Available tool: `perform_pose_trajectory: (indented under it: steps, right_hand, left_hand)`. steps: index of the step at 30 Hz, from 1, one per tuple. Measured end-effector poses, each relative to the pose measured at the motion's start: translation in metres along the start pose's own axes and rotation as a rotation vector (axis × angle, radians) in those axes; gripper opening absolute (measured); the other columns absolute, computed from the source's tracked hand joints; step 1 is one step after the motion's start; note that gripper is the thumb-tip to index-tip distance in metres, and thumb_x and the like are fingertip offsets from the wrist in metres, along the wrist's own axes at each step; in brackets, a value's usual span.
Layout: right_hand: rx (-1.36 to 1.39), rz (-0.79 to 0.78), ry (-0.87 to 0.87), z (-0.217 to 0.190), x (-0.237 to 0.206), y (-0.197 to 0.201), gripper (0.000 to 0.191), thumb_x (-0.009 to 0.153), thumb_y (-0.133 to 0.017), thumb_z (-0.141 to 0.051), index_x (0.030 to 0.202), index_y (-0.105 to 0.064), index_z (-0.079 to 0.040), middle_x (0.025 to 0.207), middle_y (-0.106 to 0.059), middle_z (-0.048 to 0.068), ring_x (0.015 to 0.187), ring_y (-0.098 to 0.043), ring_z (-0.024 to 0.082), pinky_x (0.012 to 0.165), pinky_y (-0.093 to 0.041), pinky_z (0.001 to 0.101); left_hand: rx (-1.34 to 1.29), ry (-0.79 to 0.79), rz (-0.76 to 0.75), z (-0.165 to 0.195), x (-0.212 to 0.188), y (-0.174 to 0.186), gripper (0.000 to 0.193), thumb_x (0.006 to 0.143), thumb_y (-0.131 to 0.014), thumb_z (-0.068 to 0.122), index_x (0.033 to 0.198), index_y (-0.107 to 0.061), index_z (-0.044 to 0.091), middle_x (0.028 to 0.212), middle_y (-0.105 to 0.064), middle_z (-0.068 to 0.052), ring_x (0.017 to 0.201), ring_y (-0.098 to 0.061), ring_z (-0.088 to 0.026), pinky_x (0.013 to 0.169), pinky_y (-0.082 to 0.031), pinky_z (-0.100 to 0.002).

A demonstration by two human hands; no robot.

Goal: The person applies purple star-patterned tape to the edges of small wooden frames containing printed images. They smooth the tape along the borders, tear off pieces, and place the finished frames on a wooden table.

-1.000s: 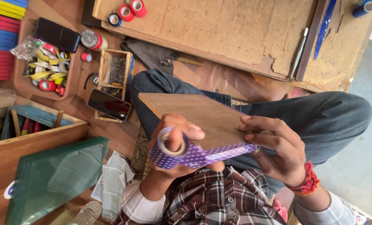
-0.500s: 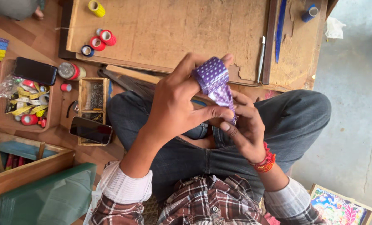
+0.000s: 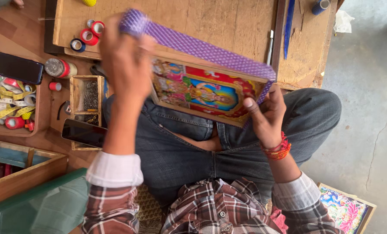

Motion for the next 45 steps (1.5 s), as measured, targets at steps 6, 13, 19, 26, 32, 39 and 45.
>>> perform_pose_trajectory:
  steps: [6,13,19,26,32,39,45]
  right_hand:
    - [0.081,0.164,-0.076,0.037,0.002,0.004,0.033,0.102,-0.067,-0.003,0.132,-0.054,-0.005,0.110,-0.063,0.007,0.093,-0.059,0.013,0.084,-0.048,0.0287]
    - [0.101,0.075,0.059,0.060,-0.004,-0.020,0.028,0.113,-0.065,-0.002,0.139,-0.055,-0.002,0.131,-0.067,0.007,0.118,-0.063,0.012,0.110,-0.049,0.0286]
    - [0.114,0.095,0.028,0.066,0.002,-0.027,0.033,0.110,-0.065,-0.002,0.141,-0.053,-0.002,0.135,-0.066,0.007,0.118,-0.064,0.013,0.111,-0.049,0.0295]
    - [0.138,0.083,0.003,0.068,0.003,-0.036,0.033,0.111,-0.064,-0.002,0.142,-0.052,-0.002,0.136,-0.066,0.008,0.119,-0.064,0.013,0.109,-0.050,0.0293]
    - [0.123,0.087,0.009,0.071,-0.002,-0.040,0.035,0.111,-0.065,-0.003,0.143,-0.052,-0.001,0.138,-0.065,0.008,0.120,-0.064,0.013,0.110,-0.049,0.0294]
    - [0.148,0.091,-0.041,0.072,-0.008,-0.043,0.035,0.109,-0.064,-0.003,0.142,-0.052,-0.002,0.135,-0.066,0.008,0.120,-0.065,0.014,0.108,-0.051,0.0308]
    - [-0.057,0.163,-0.042,0.026,0.016,-0.033,0.023,0.114,-0.058,-0.014,0.134,-0.058,-0.002,0.115,-0.065,0.008,0.099,-0.065,0.012,0.088,-0.053,0.0259]
  left_hand:
    - [-0.988,0.536,-0.087,-0.125,-0.017,-0.042,0.082,0.092,-0.052,0.071,0.144,-0.036,0.010,0.138,-0.057,-0.008,0.113,-0.069,-0.026,0.098,-0.059,-0.044]
    - [-0.955,0.314,0.002,-0.130,-0.011,-0.056,0.069,0.099,-0.066,0.060,0.135,-0.055,0.002,0.119,-0.070,-0.010,0.108,-0.071,-0.017,0.096,-0.059,-0.031]
    - [-1.000,0.247,0.137,-0.122,-0.004,-0.057,0.038,0.097,-0.083,0.028,0.112,-0.061,0.000,0.100,-0.072,-0.006,0.085,-0.068,-0.012,0.077,-0.056,-0.027]
    - [-0.993,0.237,0.201,-0.120,-0.007,-0.046,0.033,0.097,-0.081,0.025,0.110,-0.063,0.001,0.096,-0.073,-0.004,0.083,-0.068,-0.009,0.076,-0.055,-0.025]
    - [-0.951,0.193,0.196,-0.120,-0.011,-0.039,0.030,0.098,-0.081,0.025,0.108,-0.063,0.002,0.093,-0.073,-0.003,0.081,-0.068,-0.009,0.075,-0.055,-0.024]
    - [-0.985,0.186,0.205,-0.120,-0.016,-0.037,0.031,0.098,-0.081,0.024,0.109,-0.063,0.002,0.095,-0.073,-0.003,0.081,-0.069,-0.009,0.075,-0.056,-0.024]
    - [-1.035,0.195,0.251,-0.122,-0.020,-0.044,0.030,0.099,-0.081,0.021,0.109,-0.061,0.001,0.095,-0.070,-0.002,0.081,-0.065,-0.008,0.073,-0.053,-0.024]
Point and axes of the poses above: each hand's wrist, its own x-axis towards the middle knuckle, its own y-axis out of the back of the hand, z = x × y, the point moved 6 cm from there along x, towards the middle knuckle
